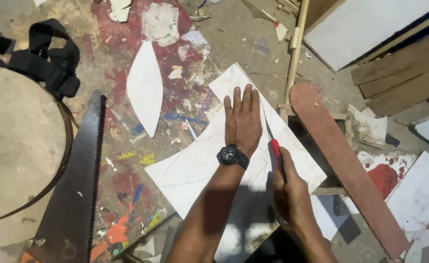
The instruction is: Cutting a specific shape out of a white board using a utility knife on a workshop floor.
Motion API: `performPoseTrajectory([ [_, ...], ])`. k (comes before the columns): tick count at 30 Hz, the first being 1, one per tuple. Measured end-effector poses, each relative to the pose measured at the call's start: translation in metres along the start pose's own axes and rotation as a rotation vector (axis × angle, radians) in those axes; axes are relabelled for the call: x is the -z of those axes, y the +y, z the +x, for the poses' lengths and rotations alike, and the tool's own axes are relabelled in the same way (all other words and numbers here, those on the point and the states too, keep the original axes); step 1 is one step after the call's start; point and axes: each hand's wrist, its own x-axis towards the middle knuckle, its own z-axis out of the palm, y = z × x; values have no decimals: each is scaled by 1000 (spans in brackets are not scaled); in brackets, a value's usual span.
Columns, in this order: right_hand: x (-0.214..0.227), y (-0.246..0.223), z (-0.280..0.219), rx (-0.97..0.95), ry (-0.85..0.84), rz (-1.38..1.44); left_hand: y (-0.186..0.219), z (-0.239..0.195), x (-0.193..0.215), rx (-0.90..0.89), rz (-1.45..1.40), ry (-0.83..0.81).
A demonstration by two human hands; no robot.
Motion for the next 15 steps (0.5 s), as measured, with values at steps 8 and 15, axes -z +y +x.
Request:
performPoseTrajectory([
  [8, 15, -7, -3, 59, -47, 56, -3, -3, 6, -202, -106, -56],
  [15, 9, 1, -2, 39, 23, 32, 0, -7, 5, -141, -16, 74],
])
